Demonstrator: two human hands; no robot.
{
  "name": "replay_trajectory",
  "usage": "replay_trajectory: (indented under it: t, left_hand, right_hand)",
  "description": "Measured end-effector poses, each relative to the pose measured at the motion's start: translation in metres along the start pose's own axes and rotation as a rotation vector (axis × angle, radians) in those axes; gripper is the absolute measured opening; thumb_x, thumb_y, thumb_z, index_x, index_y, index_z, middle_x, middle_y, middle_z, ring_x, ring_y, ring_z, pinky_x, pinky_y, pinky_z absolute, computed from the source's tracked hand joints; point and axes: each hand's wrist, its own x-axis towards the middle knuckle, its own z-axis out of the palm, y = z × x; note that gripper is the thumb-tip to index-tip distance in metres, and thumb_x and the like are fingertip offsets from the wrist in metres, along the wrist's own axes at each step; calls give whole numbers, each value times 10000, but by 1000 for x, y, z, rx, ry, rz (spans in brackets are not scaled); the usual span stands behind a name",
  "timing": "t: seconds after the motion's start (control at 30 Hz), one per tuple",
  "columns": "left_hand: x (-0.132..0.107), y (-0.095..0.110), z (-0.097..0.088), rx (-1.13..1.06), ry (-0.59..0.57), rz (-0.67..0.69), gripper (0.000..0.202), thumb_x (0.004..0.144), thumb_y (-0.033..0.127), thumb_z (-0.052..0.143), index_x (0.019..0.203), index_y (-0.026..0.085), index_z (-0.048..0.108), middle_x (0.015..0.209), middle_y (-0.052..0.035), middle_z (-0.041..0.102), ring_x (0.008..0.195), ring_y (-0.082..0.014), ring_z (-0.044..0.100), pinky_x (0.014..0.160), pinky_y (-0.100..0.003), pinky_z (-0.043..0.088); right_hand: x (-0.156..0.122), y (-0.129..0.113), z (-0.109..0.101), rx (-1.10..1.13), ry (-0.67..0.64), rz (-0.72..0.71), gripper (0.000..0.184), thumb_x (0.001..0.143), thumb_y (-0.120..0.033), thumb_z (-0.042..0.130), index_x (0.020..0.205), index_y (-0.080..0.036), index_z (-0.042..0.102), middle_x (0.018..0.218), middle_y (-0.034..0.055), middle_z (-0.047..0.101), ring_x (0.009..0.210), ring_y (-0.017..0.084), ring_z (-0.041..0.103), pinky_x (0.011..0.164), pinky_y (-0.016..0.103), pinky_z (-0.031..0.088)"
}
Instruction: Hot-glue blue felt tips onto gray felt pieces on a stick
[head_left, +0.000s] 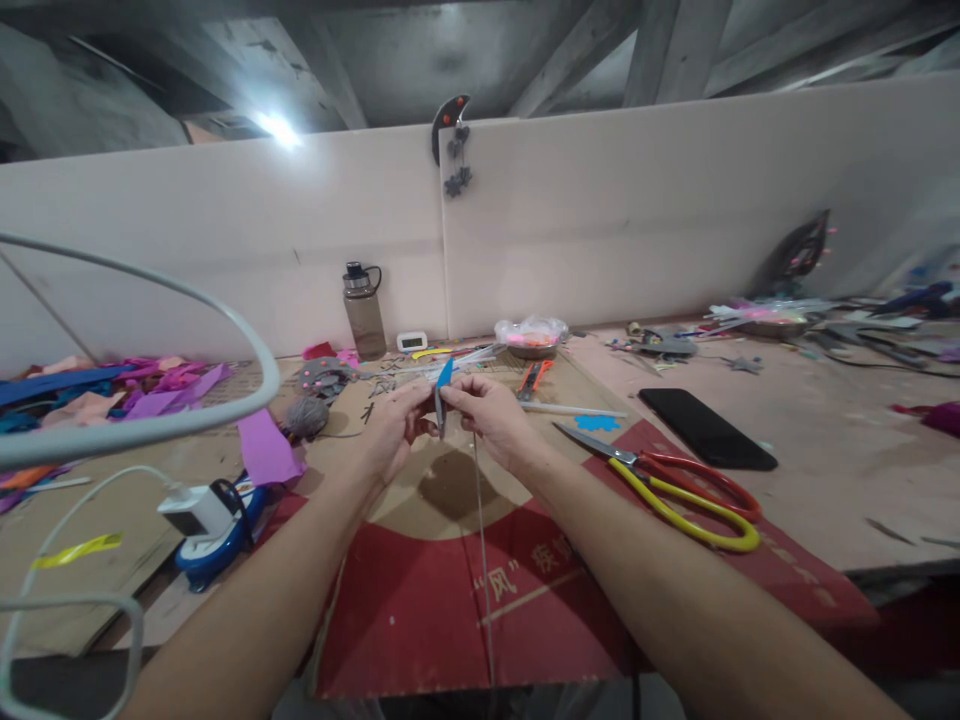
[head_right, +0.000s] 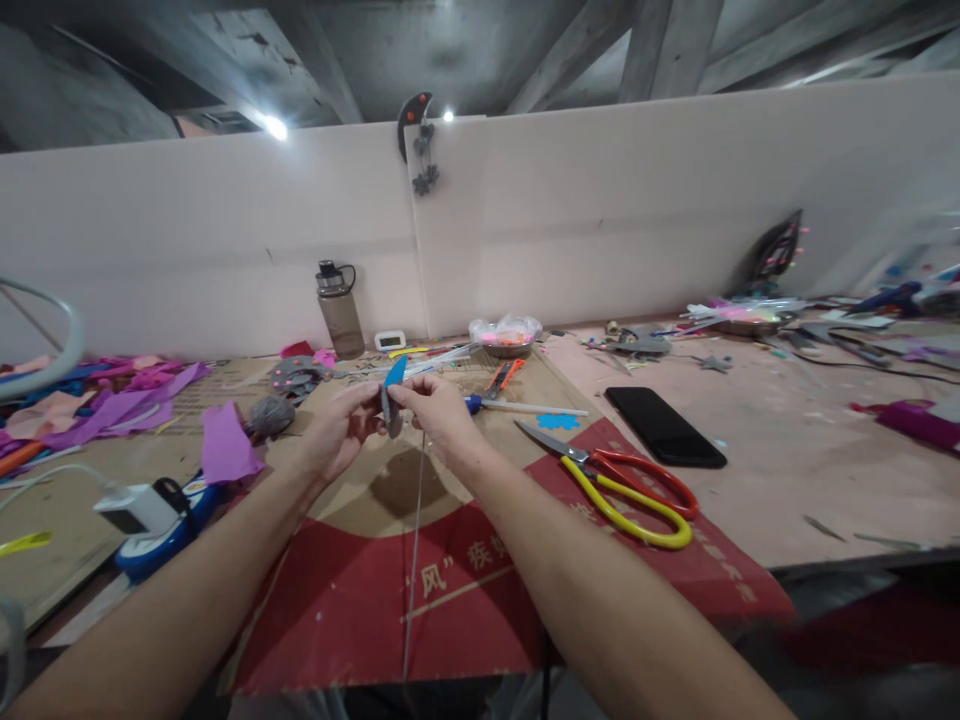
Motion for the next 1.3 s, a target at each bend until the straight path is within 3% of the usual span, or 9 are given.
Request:
replay_trajectory:
  t: [0.17,0.37,0.63,0.73,0.87,1.07,1.17,1.3]
  left_hand:
    - [-3,-1,5,118,-12,22,321,668,355,667,912,148,682,827,-66,655,660,-121,557,515,-217,424]
    - [2,-8,-1,234,102,75,278,687,365,645,873,165,697,811,-54,664,647,-114,529,561,-226,396]
    - [0,-4,-4,386,214,61,312,671,413,655,894,201,703,797,-24,659,524,-59,432,405,-168,285]
    - [-1,-2,-2,313,173,29,353,658,420,667,913,176,685,827,-41,658,564,-79,505,408,-166,365]
    - [-2,-2,1,195,176,17,346,644,392,694,889,153,642,802,-48,653,694,-139,605,582,-269,530]
    - [3,-3,-2,146,268,40,290,625,363,711,788,143,617,755,-34,649,687,-132,618,631,-285,539]
    - [4,-3,-6,191,313,135,266,633,366,697,772,153,620,717,-22,642,669,-134,610,644,-291,529]
    - [-4,6,-9,613,351,493,131,702,292,634,783,193,664,751,-23,658,764,-161,623,773,-305,494]
  right_hand:
    - [3,3,-1,-63,82,-74,278,614,-387,693,636,-173,517,518,-59,454,448,57,358,430,204,261]
    - [5,6,0,-159,80,-145,223,665,-369,642,644,-169,544,549,-47,475,485,66,387,476,213,322]
    - [5,6,-2,-279,85,-196,192,674,-355,610,660,-175,544,576,-32,498,544,89,417,523,222,344]
    - [6,8,-2,-306,90,-203,200,674,-366,603,661,-174,550,579,-25,494,546,93,413,512,222,335]
    - [8,11,-3,-309,86,-207,206,675,-379,600,658,-179,555,578,-23,490,526,92,397,499,229,324]
    - [5,11,-1,-281,22,-196,180,677,-358,597,650,-192,535,595,-31,492,544,94,407,508,224,324]
    - [4,11,-1,-288,1,-215,170,693,-352,579,664,-190,538,620,-25,499,574,99,418,538,227,342]
    - [3,6,-4,-291,140,-223,182,644,-318,635,750,-189,561,714,-7,548,620,106,445,578,238,363]
